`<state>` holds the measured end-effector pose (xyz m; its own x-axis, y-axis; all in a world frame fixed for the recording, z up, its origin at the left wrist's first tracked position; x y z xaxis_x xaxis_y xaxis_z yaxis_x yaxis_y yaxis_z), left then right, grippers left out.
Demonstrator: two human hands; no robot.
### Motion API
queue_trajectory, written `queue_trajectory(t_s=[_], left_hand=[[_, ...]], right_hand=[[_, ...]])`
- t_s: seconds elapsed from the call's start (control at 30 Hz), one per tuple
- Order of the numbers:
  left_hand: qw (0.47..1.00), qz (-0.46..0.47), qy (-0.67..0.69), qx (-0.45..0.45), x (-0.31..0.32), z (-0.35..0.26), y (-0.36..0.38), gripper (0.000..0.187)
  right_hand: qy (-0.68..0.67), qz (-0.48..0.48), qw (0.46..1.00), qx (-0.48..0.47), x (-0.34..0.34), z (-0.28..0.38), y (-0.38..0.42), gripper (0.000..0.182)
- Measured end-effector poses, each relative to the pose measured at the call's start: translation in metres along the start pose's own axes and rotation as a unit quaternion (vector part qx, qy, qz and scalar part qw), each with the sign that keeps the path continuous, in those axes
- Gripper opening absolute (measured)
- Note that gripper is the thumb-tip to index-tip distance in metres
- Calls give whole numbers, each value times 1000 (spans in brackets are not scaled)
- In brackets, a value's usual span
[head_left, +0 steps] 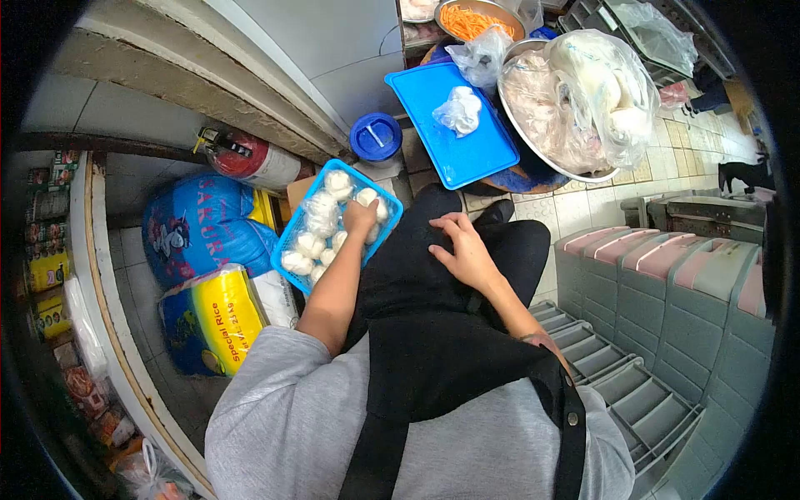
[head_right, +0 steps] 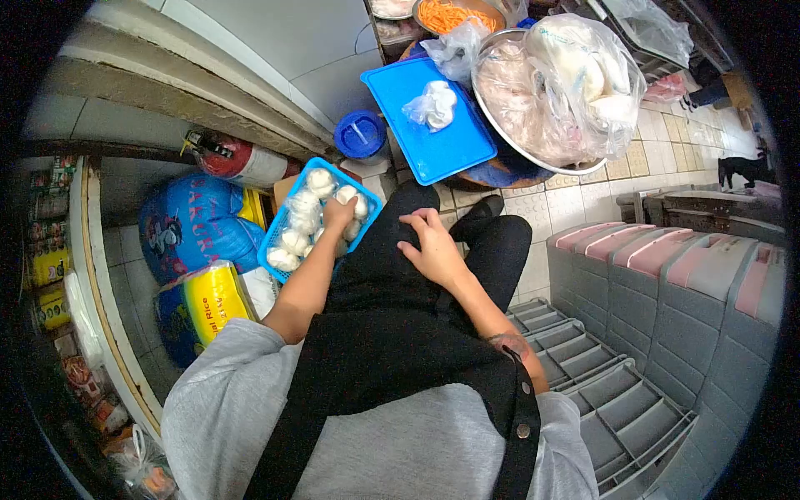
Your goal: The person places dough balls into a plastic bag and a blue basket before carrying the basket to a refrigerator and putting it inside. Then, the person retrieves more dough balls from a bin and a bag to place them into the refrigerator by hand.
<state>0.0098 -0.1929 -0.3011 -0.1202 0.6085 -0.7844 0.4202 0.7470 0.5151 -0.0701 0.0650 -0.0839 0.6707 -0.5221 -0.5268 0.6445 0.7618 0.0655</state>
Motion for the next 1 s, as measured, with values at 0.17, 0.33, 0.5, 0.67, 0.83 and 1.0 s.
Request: queue_trajectory(t_s=[0.17,0.33,0.5,0.67,0.83,1.0], left_hand=[[986,58,-156,-20,-17,-19,10,71],[969,75,-236,20,9,-1,-7,75],[988,-49,-147,17,-5,-12,36,77],[925,-21,-206,319,33,-2,49,64],[933,57,-170,311,37,3,36,65],[935,-9,-115,336,10,-14,54,62]], right_hand=[[7,79,997,25,11,1,2,44],[20,56,998,-35,5,-4,0,46],[1,-23,999,-38,-58,0,-12,41],[11,-439,897,-54,-235,22,-9,14],[221,-472,852,37,-374,-22,-47,21],[276,-310,905,91,-385,-67,-133,51]])
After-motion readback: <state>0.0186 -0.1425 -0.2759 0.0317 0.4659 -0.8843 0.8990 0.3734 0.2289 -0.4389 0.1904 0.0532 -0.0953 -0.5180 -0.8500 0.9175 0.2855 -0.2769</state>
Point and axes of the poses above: each hand's wrist, its own y-axis away from the middle knuckle, its own x-axis out of the palm, z = x × y, the point moved 7 cm from there along -y, towards the middle knuckle, and after that the axes turned 1 degree about -x, right-handed, at the moved point
